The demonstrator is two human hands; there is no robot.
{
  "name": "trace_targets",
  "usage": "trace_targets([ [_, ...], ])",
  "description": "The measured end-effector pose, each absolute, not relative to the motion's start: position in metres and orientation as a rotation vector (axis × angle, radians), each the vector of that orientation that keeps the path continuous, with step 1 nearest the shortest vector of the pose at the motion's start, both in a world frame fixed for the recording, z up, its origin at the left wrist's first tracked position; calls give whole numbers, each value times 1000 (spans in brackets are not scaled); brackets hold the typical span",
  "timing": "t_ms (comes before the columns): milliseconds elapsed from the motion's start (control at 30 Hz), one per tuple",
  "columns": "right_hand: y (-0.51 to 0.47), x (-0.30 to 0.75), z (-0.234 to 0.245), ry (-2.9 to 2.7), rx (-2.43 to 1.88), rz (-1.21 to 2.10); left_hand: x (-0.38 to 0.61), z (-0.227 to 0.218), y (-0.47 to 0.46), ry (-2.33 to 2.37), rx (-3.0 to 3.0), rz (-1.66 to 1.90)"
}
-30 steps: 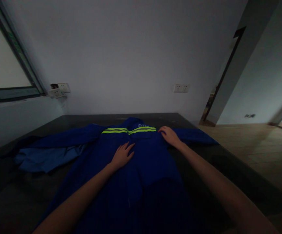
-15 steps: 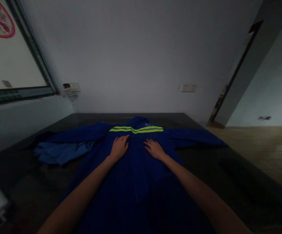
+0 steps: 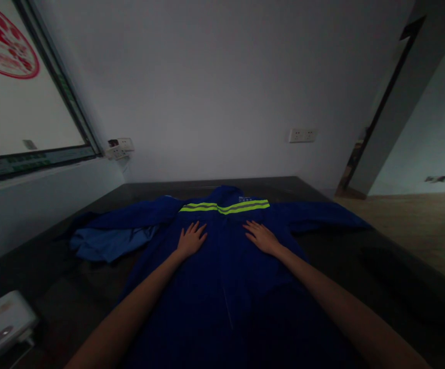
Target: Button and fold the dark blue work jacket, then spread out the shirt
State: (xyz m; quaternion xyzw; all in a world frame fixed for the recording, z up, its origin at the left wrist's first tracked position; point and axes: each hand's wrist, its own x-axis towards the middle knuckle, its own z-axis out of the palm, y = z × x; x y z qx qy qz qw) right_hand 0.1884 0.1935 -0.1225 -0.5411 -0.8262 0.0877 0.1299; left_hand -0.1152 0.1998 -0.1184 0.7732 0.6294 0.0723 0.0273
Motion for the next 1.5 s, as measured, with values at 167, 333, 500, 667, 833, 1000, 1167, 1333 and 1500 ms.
trace_targets([
  [167,181,207,-121,-2445,-1558,233,-117,-119,181,1859,2452,124],
  [333,161,228,-126,-2454,-1523,244,-119,-122,155,1804,2503,108],
  [500,143,239,-127,-2432,-1503,258,-117,-115,137,1790,2535,57],
  [667,130,239,-124,-2424,-1508,247,-109,-100,121,1844,2525,-38],
  [833,107,241,-125,-2437,-1509,236,-103,-85,93,1851,2522,-146],
  [1000,80,245,-123,-2453,-1501,247,-103,-76,60,1909,2501,-252],
  [1167,57,245,-118,-2458,-1533,249,-106,-81,38,1948,2539,-233],
  [1333,37,245,-119,-2465,-1541,256,-111,-80,19,1924,2537,-229],
  [1500,18,244,-122,-2470,-1546,277,-112,-71,1,1900,2481,-291],
])
